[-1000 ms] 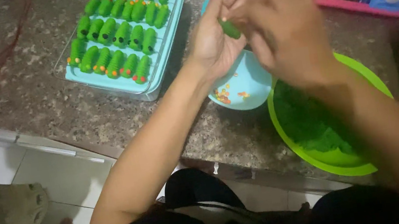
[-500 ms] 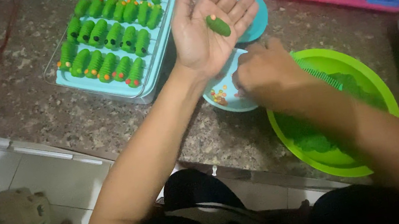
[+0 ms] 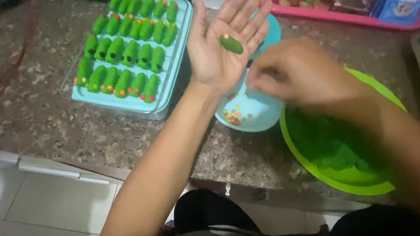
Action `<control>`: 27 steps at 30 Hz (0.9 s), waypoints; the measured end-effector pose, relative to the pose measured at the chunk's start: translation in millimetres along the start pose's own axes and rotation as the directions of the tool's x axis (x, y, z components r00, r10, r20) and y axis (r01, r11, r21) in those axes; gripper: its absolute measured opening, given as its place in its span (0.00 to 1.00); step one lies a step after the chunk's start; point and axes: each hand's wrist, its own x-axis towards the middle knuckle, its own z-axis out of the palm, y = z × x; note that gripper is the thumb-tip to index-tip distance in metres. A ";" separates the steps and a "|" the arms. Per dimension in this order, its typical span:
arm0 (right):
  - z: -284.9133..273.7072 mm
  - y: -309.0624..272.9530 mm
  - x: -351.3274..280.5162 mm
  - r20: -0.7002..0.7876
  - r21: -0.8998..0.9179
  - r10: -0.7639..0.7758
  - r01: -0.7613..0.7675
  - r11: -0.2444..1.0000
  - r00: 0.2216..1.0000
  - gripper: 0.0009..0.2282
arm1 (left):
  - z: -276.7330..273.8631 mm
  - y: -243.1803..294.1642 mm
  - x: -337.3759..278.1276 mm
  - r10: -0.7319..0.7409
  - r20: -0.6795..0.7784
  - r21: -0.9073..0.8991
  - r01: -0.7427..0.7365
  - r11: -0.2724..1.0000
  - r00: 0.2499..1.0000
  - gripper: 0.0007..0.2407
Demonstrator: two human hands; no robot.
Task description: Shaping green dough into caterpillar-like pastries using a comb for texture and adding small decorations
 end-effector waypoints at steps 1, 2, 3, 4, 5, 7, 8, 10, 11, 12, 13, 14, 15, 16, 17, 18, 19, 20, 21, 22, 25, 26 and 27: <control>-5.5 -6.7 1.2 -0.004 -0.005 -0.003 0.003 1.000 1.000 0.03 | 10.8 1.1 -0.3 0.003 0.006 0.003 -0.003 1.000 1.000 0.37; -10.5 -13.6 1.7 -0.117 0.121 0.052 -0.038 0.992 0.992 0.02 | 21.6 1.6 -1.1 0.020 -0.083 -0.023 -0.022 0.999 0.996 0.38; -15.5 -20.4 2.0 -0.221 0.250 0.120 -0.062 0.966 0.968 0.02 | 32.2 1.9 -2.0 0.036 -0.172 -0.048 -0.045 0.998 0.984 0.38; -12.4 -19.2 6.0 -0.223 0.248 0.118 -0.060 0.967 0.968 0.02 | 27.7 0.1 -1.9 0.037 -0.169 -0.047 -0.046 0.998 0.985 0.38; -9.2 -17.9 10.0 -0.305 0.223 0.076 -0.006 0.975 0.949 0.03 | 23.0 -1.6 -1.9 0.049 -0.140 -0.034 -0.054 0.998 0.989 0.38; -2.5 -15.1 17.5 -0.387 0.190 0.027 0.050 0.980 0.922 0.04 | 12.5 -5.1 -0.5 0.062 -0.106 -0.019 -0.064 0.998 0.992 0.37; 1.6 -13.8 20.5 -0.432 0.140 -0.020 0.089 0.986 0.902 0.03 | 6.4 -7.4 0.0 0.084 -0.050 0.000 -0.084 0.996 0.995 0.36; 7.6 -11.3 25.2 -0.475 0.087 -0.072 0.128 0.988 0.877 0.03 | -2.0 -10.9 1.7 0.105 0.008 0.019 -0.106 0.994 0.994 0.36; 9.7 -10.1 26.9 -0.498 -0.015 -0.134 0.146 0.989 0.857 0.03 | -4.3 -12.3 2.7 0.115 0.018 0.017 -0.116 0.993 0.993 0.35; 12.2 -9.0 28.3 -0.512 -0.115 -0.197 0.161 0.980 0.836 0.03 | -7.0 -14.2 3.1 0.125 0.026 0.013 -0.126 0.992 0.992 0.35; 14.8 -7.9 29.5 -0.512 -0.114 -0.197 0.162 0.980 0.836 0.03 | -7.7 -14.7 3.3 0.126 0.025 0.013 -0.126 0.992 0.992 0.35; 17.4 -6.8 30.1 -0.492 -0.207 -0.204 0.114 0.972 0.846 0.05 | -8.5 -16.0 3.3 0.140 0.021 0.007 -0.140 0.990 0.990 0.35; 20.2 -5.7 30.8 -0.472 -0.299 -0.209 0.067 0.952 0.856 0.07 | -9.3 -17.2 3.3 0.154 0.018 0.001 -0.154 0.988 0.988 0.35; 20.0 -6.0 31.8 -0.471 -0.299 -0.209 0.068 0.952 0.857 0.07 | -10.1 -18.6 4.2 0.155 0.017 0.000 -0.155 0.988 0.988 0.35; 19.7 -6.4 32.9 -0.474 -0.272 -0.202 0.076 0.959 0.857 0.09 | -10.8 -19.8 5.1 0.190 0.056 0.001 -0.190 0.982 0.980 0.34; 19.8 -6.9 34.0 -0.478 -0.245 -0.196 0.085 0.966 0.856 0.11 | -11.7 -21.0 5.4 0.225 0.094 0.002 -0.226 0.974 0.970 0.34; 21.6 -6.8 34.7 -0.476 -0.244 -0.196 0.086 0.966 0.857 0.11 | -4.2 -18.7 2.6 0.226 0.092 0.001 -0.227 0.974 0.970 0.34; 22.6 -6.3 35.1 -0.502 -0.175 -0.143 0.061 0.983 0.853 0.14 | 3.8 -16.7 0.8 0.201 0.032 0.029 -0.202 0.979 0.979 0.34; 23.4 -5.7 35.4 -0.523 -0.105 -0.088 0.038 0.994 0.848 0.16 | 12.0 -14.8 -0.9 0.178 -0.029 0.055 -0.176 0.983 0.984 0.34; 22.1 -7.4 35.4 -0.524 -0.106 -0.087 0.037 0.994 0.847 0.16 | 12.8 -14.8 -2.1 0.177 -0.027 0.054 -0.175 0.983 0.984 0.34; 17.9 -14.2 35.1 -0.522 0.051 0.004 0.026 0.998 0.853 0.14 | 16.3 -14.4 -6.0 0.211 0.026 0.174 -0.212 0.962 0.977 0.34; 16.1 -17.0 33.7 -0.498 0.114 0.051 0.007 0.993 0.866 0.12 | 18.2 -15.3 -6.8 0.216 0.032 0.159 -0.218 0.963 0.976 0.34; 14.2 -19.7 32.3 -0.471 0.177 0.097 -0.014 0.984 0.877 0.11 | 20.2 -16.3 -7.5 0.222 0.037 0.143 -0.225 0.964 0.974 0.34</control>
